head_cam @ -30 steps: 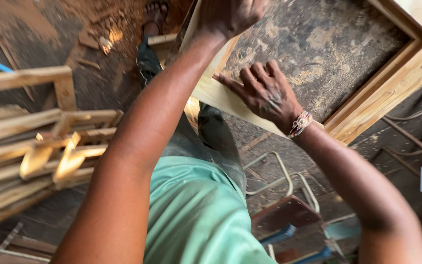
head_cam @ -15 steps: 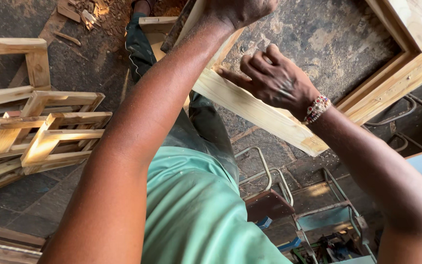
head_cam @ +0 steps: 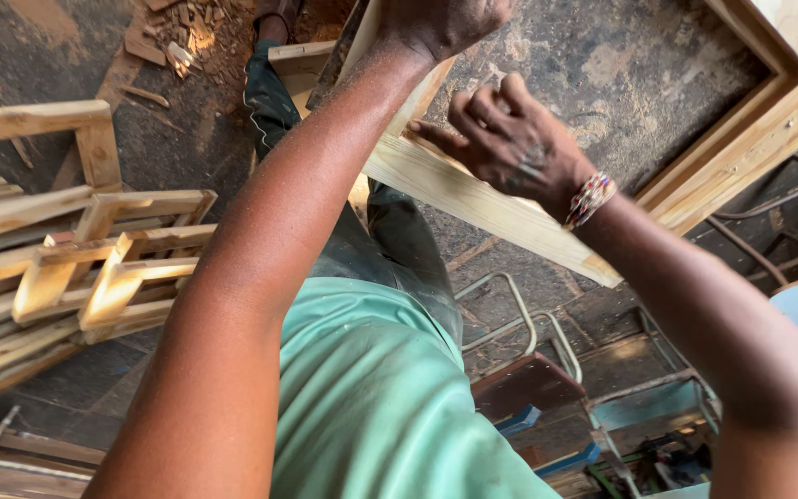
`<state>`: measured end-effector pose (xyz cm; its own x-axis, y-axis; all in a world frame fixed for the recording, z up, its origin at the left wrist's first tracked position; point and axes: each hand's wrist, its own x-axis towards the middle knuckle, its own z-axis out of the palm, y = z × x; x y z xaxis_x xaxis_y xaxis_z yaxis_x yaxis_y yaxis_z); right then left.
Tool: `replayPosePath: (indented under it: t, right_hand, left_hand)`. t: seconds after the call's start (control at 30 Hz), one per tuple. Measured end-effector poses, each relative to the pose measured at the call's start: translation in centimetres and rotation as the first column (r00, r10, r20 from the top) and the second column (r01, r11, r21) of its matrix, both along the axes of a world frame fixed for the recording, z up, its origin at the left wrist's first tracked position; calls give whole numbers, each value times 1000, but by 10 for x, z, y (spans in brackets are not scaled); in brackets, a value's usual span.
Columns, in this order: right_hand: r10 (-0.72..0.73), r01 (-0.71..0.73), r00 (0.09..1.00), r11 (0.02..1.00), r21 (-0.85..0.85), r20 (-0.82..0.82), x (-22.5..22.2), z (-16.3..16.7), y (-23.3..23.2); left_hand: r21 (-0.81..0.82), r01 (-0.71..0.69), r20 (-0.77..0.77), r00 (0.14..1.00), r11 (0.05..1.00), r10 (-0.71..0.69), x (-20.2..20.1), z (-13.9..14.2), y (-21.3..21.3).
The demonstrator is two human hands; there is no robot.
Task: The person sands the edges and corners of a rectangular wooden frame using a sanding block. They rotate the frame on a workbench to access different sides and smooth the wood surface.
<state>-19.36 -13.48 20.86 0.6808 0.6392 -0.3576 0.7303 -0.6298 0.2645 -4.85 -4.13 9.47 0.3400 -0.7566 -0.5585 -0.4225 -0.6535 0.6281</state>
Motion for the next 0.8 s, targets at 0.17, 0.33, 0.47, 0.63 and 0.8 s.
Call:
replayPosePath:
  t: [0.17, 0.33, 0.47, 0.63, 0.8]
  right_hand:
    - [-211, 236, 966, 954, 183, -150, -18, 3, 19]
    - [-493, 780, 626, 380, 497, -604, -28, 5, 33]
    - [-475, 865, 371, -137, 484, -798, -39, 12, 42]
    - [-654, 486, 125, -615, 621, -746, -49, 24, 45]
    - [-248, 383, 157, -877, 290, -956, -57, 20, 58]
  left_hand:
    - [22, 22, 23, 999, 1000, -22, 4, -1, 2]
    - [42, 44, 74, 996, 998, -47, 5, -2, 1]
    - [-69, -38, 112, 993, 997, 45, 11, 3, 7]
    - [-703, -218, -292, 956, 677, 4, 11, 42, 38]
    - [-398, 15, -394, 900, 917, -185, 17, 100, 64]
